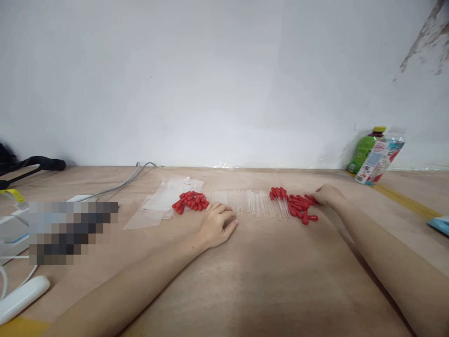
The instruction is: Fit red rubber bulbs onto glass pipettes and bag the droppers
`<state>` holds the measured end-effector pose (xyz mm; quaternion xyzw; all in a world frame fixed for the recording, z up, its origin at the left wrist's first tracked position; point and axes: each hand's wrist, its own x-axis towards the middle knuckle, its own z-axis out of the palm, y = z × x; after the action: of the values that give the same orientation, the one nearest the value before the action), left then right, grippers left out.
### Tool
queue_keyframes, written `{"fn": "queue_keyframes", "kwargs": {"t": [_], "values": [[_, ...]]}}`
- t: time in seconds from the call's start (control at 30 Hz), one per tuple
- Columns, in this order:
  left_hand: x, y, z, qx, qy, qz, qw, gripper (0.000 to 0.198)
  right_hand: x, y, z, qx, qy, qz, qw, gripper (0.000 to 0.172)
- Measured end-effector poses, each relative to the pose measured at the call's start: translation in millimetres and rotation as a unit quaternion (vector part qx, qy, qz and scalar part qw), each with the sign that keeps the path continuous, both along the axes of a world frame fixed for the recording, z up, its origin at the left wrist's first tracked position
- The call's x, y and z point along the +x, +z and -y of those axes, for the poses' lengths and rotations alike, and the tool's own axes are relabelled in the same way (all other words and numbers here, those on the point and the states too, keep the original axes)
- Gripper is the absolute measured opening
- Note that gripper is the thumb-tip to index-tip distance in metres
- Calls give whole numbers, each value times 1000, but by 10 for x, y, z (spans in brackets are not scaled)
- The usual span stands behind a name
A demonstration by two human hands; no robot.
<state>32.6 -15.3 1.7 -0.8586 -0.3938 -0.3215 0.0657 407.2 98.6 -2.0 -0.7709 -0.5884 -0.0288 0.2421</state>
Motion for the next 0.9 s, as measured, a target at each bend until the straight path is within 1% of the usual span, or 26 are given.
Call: {"fn": "queue_keyframes", "kwargs": {"t": [0.1,0.17,0.23,0.27,0.33,0.37,0.4,0.47,0.53,0.6,0.7,0.8,0.9], "values": [[39,39,-91,15,71,0,997,11,-104,145,37,-20,-4,-17,1000,14],[100,69,-185,7,119,2,993,9,-271,263,107,5,8,-27,1000,18],[193,94,-288,-17,154,9,988,7,-535,342,244,27,50,-41,998,22],[250,105,-338,-32,164,13,986,8,-696,355,342,41,90,-56,994,23],[370,121,-427,-60,179,20,982,10,-1035,322,589,121,215,-133,960,23],[430,127,-465,-69,187,22,980,14,-1193,280,726,148,254,-151,944,21],[486,132,-499,-76,196,24,977,17,-1332,228,864,159,296,-154,929,20],[581,138,-555,-84,216,26,972,23,-1528,118,1110,154,384,-153,897,15],[648,141,-597,-97,232,20,968,28,-1611,30,1275,137,422,-163,881,11],[692,147,-631,-120,247,2,961,31,-1610,-24,1349,115,438,-171,875,9],[735,169,-675,-155,267,-22,951,36,-1558,-52,1351,87,453,-168,871,9],[774,208,-715,-182,284,-31,941,38,-1539,-42,1333,73,463,-162,868,8],[815,253,-749,-210,300,-42,930,40,-1556,-24,1335,68,457,-155,873,4]]}}
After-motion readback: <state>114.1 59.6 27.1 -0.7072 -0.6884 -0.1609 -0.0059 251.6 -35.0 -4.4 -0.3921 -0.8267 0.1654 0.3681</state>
